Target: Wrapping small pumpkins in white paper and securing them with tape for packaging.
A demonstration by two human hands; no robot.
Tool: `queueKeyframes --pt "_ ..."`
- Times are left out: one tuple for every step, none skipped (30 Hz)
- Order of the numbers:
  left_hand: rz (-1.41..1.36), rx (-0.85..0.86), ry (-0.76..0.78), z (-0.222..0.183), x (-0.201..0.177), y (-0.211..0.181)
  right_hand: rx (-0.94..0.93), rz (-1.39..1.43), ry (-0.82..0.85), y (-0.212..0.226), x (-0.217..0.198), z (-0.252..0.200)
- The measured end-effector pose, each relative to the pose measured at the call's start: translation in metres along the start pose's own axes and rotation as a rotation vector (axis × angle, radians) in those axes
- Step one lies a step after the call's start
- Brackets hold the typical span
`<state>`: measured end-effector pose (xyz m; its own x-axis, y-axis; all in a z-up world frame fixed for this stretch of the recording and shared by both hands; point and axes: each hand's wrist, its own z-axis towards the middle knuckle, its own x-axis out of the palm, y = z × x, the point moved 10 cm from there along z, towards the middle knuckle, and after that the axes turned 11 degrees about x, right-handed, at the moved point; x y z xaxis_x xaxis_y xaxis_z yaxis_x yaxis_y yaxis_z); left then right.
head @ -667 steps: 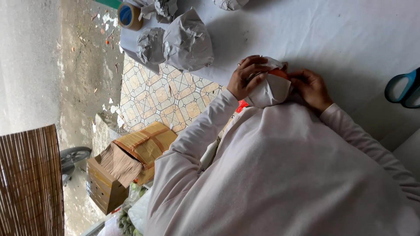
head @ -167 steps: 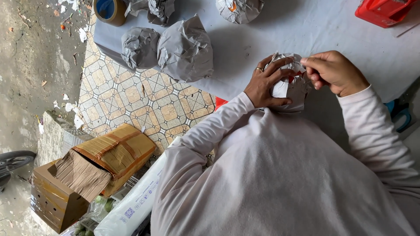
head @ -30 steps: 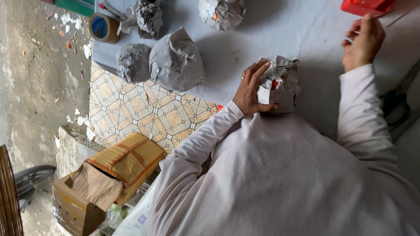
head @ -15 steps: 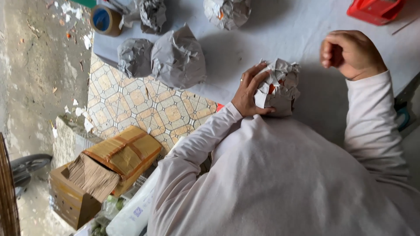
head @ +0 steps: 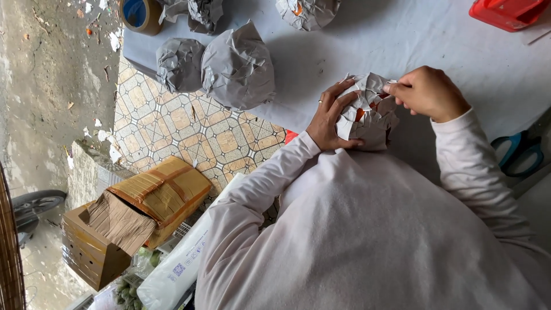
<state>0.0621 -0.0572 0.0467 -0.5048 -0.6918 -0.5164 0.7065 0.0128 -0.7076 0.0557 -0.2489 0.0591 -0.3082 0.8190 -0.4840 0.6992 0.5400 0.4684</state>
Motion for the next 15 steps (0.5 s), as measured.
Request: queueKeyframes --pt "0.01 -0.004 0.001 0.0 0.0 0.001 -0.024 -0.062 -0.027 -0.004 0.002 0.006" --pt "0.019 -0.008 0.002 0.0 0.001 0.003 -0.047 -0.124 -0.053 -0.008 0.005 0.012" --pt "0.021 -0.009 0.002 0.001 0.001 0.002 -0.049 -0.124 -0.052 -0.006 0.003 0.01" --pt "0.017 -0.014 0.017 0.001 0.002 0.002 -0.008 -0.175 -0.059 -0.008 0.002 0.008" --pt "0.012 -0.016 0.031 0.002 0.004 0.002 0.034 -0.224 -0.07 -0.01 -0.001 0.007" --pt "0.014 -0.014 0.033 0.002 0.003 0.0 0.033 -0.222 -0.071 -0.011 -0.002 0.009" --pt "0.037 -0.002 0.053 0.004 0.004 -0.003 0.069 -0.279 -0.076 -0.016 -0.003 0.011" --pt "0.06 0.011 0.073 0.006 0.005 -0.005 0.105 -0.335 -0.082 -0.021 -0.005 0.013" --pt "0.057 0.014 0.075 0.008 0.002 -0.01 0.108 -0.333 -0.084 -0.028 -0.005 0.02" --pt "0.237 -0.069 0.195 0.008 0.006 -0.005 0.109 -0.292 -0.022 -0.035 0.002 0.027" --pt "0.417 -0.151 0.312 0.006 0.008 0.002 0.108 -0.254 0.04 -0.042 0.008 0.034" --pt "0.416 -0.149 0.312 0.016 0.004 0.001 0.11 -0.253 0.038 -0.045 0.01 0.041" --pt "0.318 -0.112 0.266 0.025 -0.001 -0.006 0.136 -0.133 0.117 -0.051 0.022 0.046" --pt "0.221 -0.076 0.22 0.034 -0.007 -0.013 0.161 -0.01 0.196 -0.056 0.035 0.05" --pt "0.221 -0.074 0.22 0.039 -0.01 -0.013 0.161 -0.01 0.194 -0.061 0.043 0.054"
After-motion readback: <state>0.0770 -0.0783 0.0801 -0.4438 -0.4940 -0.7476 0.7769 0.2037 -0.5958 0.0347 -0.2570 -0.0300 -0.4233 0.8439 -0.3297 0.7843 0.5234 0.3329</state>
